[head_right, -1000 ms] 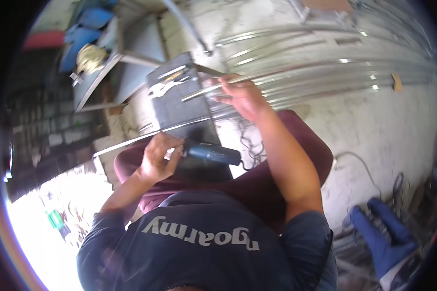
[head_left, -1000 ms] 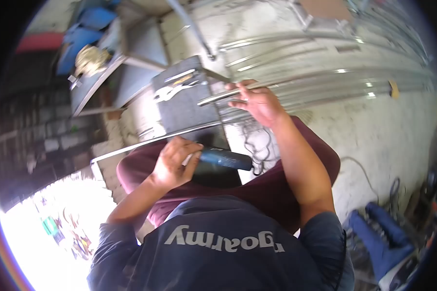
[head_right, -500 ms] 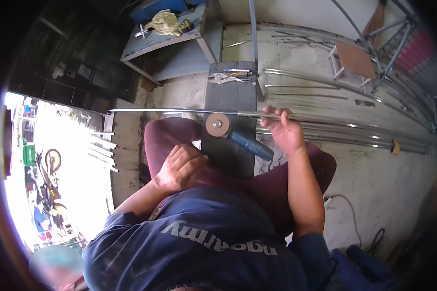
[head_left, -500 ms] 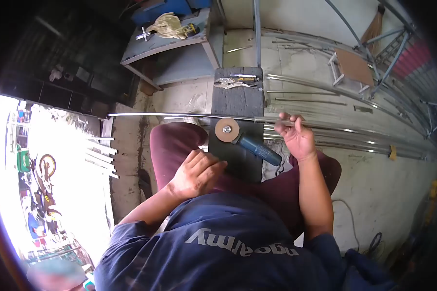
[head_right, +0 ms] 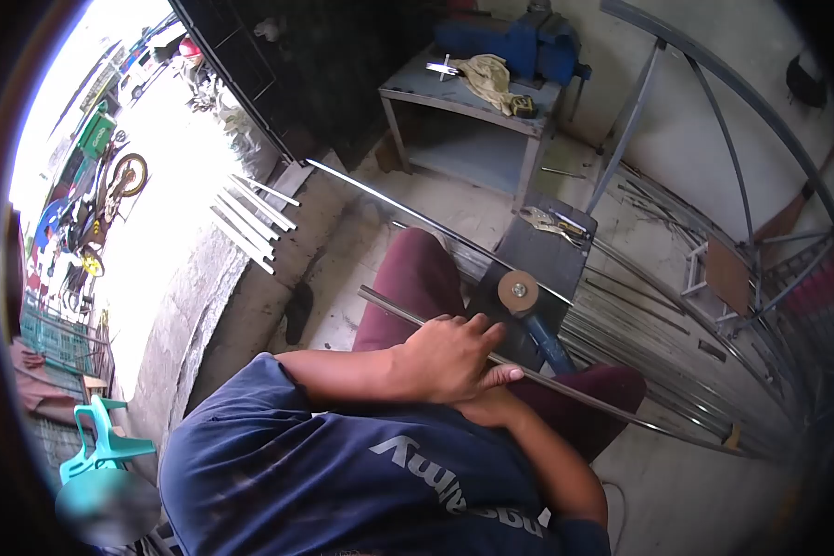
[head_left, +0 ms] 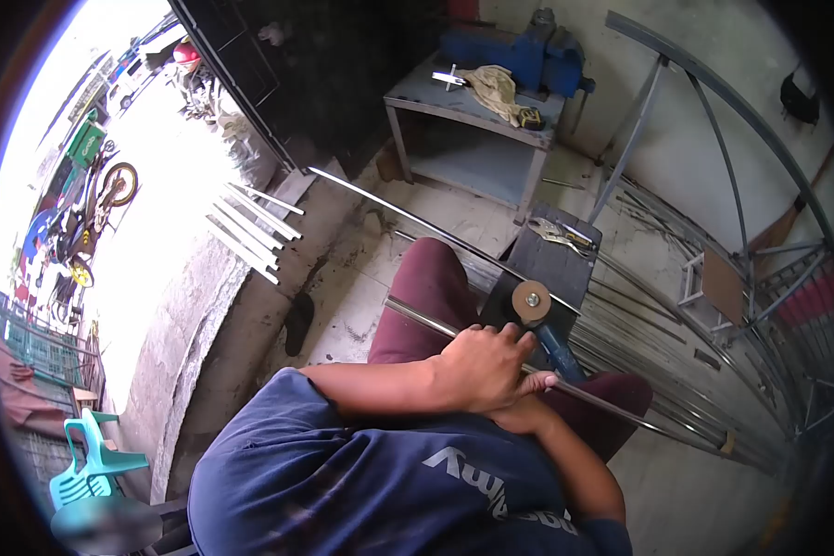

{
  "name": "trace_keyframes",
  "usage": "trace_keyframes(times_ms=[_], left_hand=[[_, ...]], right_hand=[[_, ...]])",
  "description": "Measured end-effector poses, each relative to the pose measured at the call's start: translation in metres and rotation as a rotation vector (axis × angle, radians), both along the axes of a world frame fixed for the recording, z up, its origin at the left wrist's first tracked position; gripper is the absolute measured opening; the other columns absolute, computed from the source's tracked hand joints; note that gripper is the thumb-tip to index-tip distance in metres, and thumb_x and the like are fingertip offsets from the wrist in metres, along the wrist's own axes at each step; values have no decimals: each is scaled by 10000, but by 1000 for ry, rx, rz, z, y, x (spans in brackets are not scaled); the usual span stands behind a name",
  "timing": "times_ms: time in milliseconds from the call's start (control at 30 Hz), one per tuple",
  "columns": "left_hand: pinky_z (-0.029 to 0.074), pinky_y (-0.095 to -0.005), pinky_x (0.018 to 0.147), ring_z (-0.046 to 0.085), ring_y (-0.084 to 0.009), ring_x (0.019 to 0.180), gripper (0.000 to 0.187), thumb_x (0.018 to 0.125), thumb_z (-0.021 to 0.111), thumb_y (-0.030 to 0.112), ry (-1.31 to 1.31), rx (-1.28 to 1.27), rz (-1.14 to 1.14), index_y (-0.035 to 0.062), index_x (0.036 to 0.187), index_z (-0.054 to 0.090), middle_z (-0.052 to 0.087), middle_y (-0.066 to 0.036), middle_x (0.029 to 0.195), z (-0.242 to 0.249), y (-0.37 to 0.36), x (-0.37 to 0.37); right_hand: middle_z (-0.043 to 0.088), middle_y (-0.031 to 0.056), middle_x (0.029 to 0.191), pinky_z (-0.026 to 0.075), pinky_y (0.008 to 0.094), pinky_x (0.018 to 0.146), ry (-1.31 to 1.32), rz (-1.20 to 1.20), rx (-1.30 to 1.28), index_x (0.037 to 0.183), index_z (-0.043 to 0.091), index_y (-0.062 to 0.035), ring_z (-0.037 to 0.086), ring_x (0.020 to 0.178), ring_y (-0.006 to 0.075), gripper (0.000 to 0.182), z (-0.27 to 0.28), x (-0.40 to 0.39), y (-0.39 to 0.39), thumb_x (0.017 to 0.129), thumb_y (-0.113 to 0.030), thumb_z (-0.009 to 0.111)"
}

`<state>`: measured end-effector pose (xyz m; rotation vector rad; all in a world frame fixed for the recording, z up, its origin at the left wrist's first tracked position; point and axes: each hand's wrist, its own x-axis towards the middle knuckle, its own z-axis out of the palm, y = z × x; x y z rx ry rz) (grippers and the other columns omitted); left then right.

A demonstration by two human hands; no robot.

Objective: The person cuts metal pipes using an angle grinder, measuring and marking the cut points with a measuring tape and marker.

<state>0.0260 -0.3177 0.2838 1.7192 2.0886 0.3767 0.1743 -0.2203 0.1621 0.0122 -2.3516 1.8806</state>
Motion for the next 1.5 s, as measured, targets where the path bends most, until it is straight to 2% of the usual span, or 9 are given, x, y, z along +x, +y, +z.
trace_keyframes(times_ms=[133, 433, 533, 633, 767, 833, 1000, 1333, 1500], left_hand=[[612, -592, 903, 745, -551, 942, 862, 1129, 396, 735, -390, 14, 146, -60, 1126, 730, 744, -333, 894, -30, -23, -40], [623, -529, 740, 770, -430, 847, 391, 1059, 685, 409, -21, 489, -119, 21, 1087, 723, 736, -206, 1114, -91, -36, -38], [641, -487, 770, 787, -361, 869, 390, 1005, 730, 416, 276, 904, -175, 33, 1077, 739, 754, -175, 1080, -75, -24, -53], [649, -476, 774, 790, -340, 860, 410, 956, 749, 414, 71, 250, -167, 26, 1091, 738, 763, -142, 963, -112, -19, -50], [655, -439, 736, 795, -314, 849, 301, 980, 688, 296, 294, 393, -297, 19, 1090, 723, 752, -116, 865, -109, -22, -80], [651, -428, 676, 780, -301, 761, 173, 987, 628, 202, 339, 399, -263, 54, 1036, 702, 740, -92, 842, -106, -29, -119], [584, -430, 587, 724, -280, 685, 107, 874, 777, 240, 598, 320, -31, 154, 929, 745, 711, -52, 746, -61, -93, -259], [451, -455, 757, 564, -324, 728, 375, 975, 825, 234, 789, 480, 326, 119, 754, 545, 539, -67, 721, -91, -173, -314], [433, -445, 834, 550, -300, 707, 371, 1001, 822, 345, 906, 711, 493, 114, 771, 646, 571, -50, 720, -123, -131, -269]], right_hand=[[791, 203, 1276, 561, 419, 1081, -368, 54, -73, 1365, 708, 57, 751, 1217, 312, 418, 69, -11, 16, 1024, -175, 779], [800, 217, 1082, 592, 465, 891, -265, -408, 850, 1310, 741, 14, 778, 946, 335, 497, 63, 53, 112, 840, -68, 883], [799, 174, 1123, 590, 408, 934, -727, -231, 585, 1342, 722, 3, 751, 990, 280, 497, 65, 93, 140, 941, -228, 904], [807, 156, 1059, 587, 379, 921, -810, -173, 488, 1294, 747, 11, 749, 962, 259, 473, 38, 132, 159, 929, -239, 918], [810, 134, 1050, 586, 378, 925, -821, -193, 447, 1281, 759, 0, 729, 942, 246, 449, 19, 157, 175, 933, -233, 918], [732, 152, 776, 559, 399, 761, -783, -398, 472, 928, 783, 49, 707, 771, 217, 225, 20, 156, 164, 801, -92, 903], [804, 177, 1098, 590, 416, 945, -669, -564, 413, 1228, 761, 39, 777, 1029, 300, 337, 14, 186, 181, 960, -147, 843], [768, 183, 1034, 604, 499, 807, -418, -12, 373, 1316, 733, -31, 757, 948, 421, 291, 42, -17, 81, 1099, -224, 707], [839, 168, 1066, 617, 398, 909, -550, -79, 258, 1201, 816, -27, 802, 978, 272, 312, 1, -96, 198, 1095, -309, 734]])
